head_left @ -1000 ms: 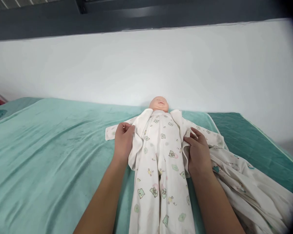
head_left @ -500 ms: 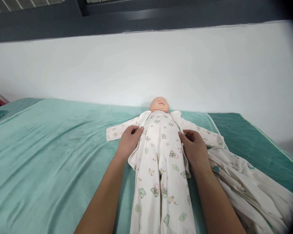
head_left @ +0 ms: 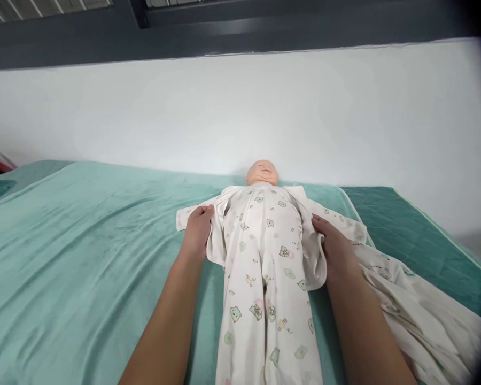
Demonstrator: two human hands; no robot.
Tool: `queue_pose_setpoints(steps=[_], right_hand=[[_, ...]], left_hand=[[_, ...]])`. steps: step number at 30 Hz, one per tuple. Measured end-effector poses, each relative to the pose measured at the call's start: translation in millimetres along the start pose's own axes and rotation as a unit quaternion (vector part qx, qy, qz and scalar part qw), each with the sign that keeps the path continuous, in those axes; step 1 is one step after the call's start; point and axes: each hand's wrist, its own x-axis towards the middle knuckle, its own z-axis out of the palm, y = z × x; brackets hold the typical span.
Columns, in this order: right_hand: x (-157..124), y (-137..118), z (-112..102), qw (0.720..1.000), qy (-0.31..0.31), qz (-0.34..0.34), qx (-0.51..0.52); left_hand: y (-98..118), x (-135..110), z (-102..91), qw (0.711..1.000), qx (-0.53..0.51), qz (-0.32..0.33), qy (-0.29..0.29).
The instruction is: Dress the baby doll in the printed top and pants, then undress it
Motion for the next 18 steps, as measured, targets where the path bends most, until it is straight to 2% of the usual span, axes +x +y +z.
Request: queue_pose_setpoints(steps=[2,4,8,10,12,15,18], right_hand=[[-2,2,5,0.999,0.052,-0.009,-0.009],[-5,2,10,0.996,0.080,-0.015,-0.026],[-5,0,14,0.995,0.070,-0.020,-0.074],[0,-1,5,0.994,0.044,-0.037,-0.098],[7,-1,-12,0.986,0.029,-0.077,-0.145],[16,1,-42,0.956,0.051,-0.143,-0.253],[13,3,-53,0.927,0.098,-0.180,-0.315]], left_hand=[[-4,3,-0.3,0.995,0.083,0.055,0.030],[-8,5,-1.0,0.978,0.175,0.110,0.040],[-15,4,-2.9,0.911,0.361,0.191,0.046],[-16,0,-2.5,0.875,0.419,0.231,0.066],[-15,-5,-0.5,0.854,0.439,0.267,0.080],[-12,-11,4.3,0.833,0.442,0.324,0.071],[-11,-13,9.1,0.814,0.447,0.369,0.033]])
